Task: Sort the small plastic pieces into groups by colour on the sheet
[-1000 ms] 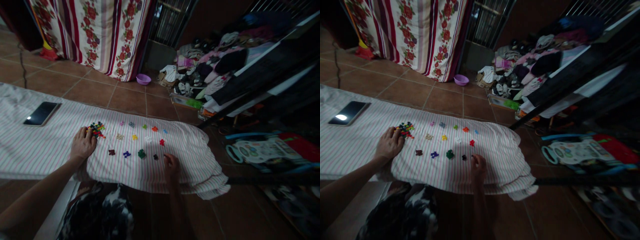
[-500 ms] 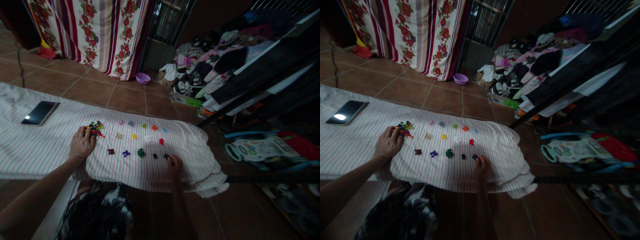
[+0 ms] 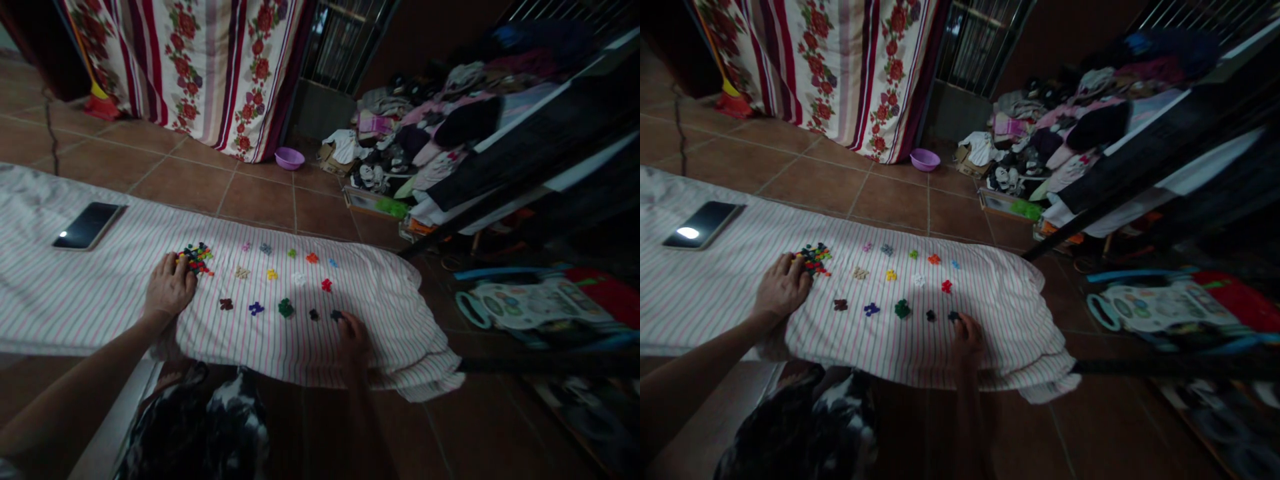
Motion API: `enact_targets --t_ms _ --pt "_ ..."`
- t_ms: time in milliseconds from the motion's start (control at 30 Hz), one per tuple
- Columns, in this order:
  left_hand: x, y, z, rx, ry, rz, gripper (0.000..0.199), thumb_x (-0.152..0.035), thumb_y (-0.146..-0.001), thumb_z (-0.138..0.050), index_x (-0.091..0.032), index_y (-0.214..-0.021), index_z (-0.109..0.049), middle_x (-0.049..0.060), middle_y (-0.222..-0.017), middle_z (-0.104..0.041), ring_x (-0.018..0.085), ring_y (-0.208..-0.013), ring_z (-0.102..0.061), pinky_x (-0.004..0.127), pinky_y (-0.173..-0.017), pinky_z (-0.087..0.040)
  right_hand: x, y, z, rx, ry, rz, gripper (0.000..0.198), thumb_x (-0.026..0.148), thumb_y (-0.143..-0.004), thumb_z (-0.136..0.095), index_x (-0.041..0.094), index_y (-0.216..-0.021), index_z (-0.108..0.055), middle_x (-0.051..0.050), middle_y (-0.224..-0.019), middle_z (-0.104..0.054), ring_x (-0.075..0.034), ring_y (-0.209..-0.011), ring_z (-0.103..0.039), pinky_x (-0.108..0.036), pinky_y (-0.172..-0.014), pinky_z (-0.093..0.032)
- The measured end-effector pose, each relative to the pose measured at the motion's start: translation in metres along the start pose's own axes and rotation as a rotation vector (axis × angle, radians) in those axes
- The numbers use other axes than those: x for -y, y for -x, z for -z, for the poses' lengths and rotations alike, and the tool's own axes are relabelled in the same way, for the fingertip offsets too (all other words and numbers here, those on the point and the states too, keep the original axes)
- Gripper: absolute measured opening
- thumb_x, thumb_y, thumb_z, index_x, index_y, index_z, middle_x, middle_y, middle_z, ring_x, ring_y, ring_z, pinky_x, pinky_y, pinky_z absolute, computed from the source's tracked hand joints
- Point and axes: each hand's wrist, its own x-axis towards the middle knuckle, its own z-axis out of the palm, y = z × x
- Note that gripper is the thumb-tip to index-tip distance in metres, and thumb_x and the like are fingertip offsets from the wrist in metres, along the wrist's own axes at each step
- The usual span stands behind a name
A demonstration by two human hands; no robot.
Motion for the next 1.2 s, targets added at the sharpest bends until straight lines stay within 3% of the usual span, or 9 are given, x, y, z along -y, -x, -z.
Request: enact_targets --t_ms 100,333,500,700,867,1067,1200 --pt "-0.004 -0.001 0.001 0.008 -0.059 0.043 0.051 -0.034 -0.089 -0.035 -0.005 -0.128 -0.05 0.026 -0.136 -0.045 0.036 -0.133 -0.037 0.054 -0.104 -0.037 0.007 -0.001 0.001 -0.082 0.003 0.015 0.049 0.06 -0.088 -0.046 0.017 -0.09 -0.069 -0.013 -0.095 -0.068 -0.024 -0.09 -0.064 -0.04 -0.076 -0.054" --pt "0.0 -0.001 -0.004 -0.028 -0.016 0.004 0.049 -0.033 -0.087 -0.038 -0.007 -0.127 -0.048 0.024 -0.134 -0.047 0.035 -0.133 -0.036 0.055 -0.106 -0.035 0.022 -0.003 -0.001 -0.176 0.037 0.036 0.047 0.058 -0.09 -0.047 0.016 -0.087 -0.068 -0.015 -0.098 -0.065 -0.023 -0.088 -0.062 -0.035 -0.063 -0.054" --pt "0.005 0.0 -0.009 -0.052 0.074 -0.065 0.047 -0.03 -0.083 -0.043 -0.013 -0.127 -0.044 0.021 -0.136 -0.048 0.036 -0.133 -0.037 0.062 -0.106 -0.031 0.06 -0.005 -0.014 -0.142 -0.019 0.131 0.037 0.049 -0.092 -0.047 0.017 -0.089 -0.065 -0.014 -0.1 -0.065 -0.022 -0.093 -0.061 -0.036 -0.069 -0.055" --pt "0.006 0.002 -0.014 -0.069 0.094 -0.062 0.048 -0.029 -0.086 -0.04 -0.012 -0.13 -0.041 0.022 -0.136 -0.048 0.037 -0.135 -0.035 0.067 -0.105 -0.03 0.135 0.002 -0.055 0.139 -0.166 0.253 0.03 0.035 -0.095 -0.042 0.02 -0.094 -0.067 -0.01 -0.097 -0.066 -0.02 -0.094 -0.062 -0.037 -0.08 -0.055" --pt "0.007 0.002 -0.015 -0.094 0.017 -0.072 0.043 -0.027 -0.089 -0.036 -0.008 -0.127 -0.042 0.024 -0.128 -0.052 0.037 -0.138 -0.031 0.062 -0.105 -0.035 0.195 0.005 -0.095 0.42 -0.222 0.353 0.029 0.025 -0.095 -0.042 0.021 -0.098 -0.071 -0.008 -0.097 -0.067 -0.018 -0.096 -0.06 -0.034 -0.091 -0.048" --pt "0.006 0.002 -0.016 -0.139 -0.009 -0.066 0.041 -0.024 -0.091 -0.036 -0.003 -0.125 -0.043 0.027 -0.129 -0.051 0.036 -0.138 -0.031 0.058 -0.106 -0.037 0.248 -0.012 -0.133 0.725 -0.068 0.466 0.025 0.023 -0.094 -0.05 0.025 -0.105 -0.072 -0.005 -0.1 -0.066 -0.019 -0.099 -0.052 -0.032 -0.09 -0.042" --pt "0.007 0.003 -0.02 -0.142 0.021 -0.07 0.043 -0.022 -0.09 -0.037 -0.003 -0.129 -0.039 0.027 -0.13 -0.051 0.036 -0.139 -0.031 0.06 -0.107 -0.035 0.266 -0.019 -0.151 0.833 0.051 0.507 0.027 0.026 -0.096 -0.047 0.031 -0.109 -0.071 -0.004 -0.103 -0.063 -0.02 -0.1 -0.048 -0.033 -0.089 -0.039"
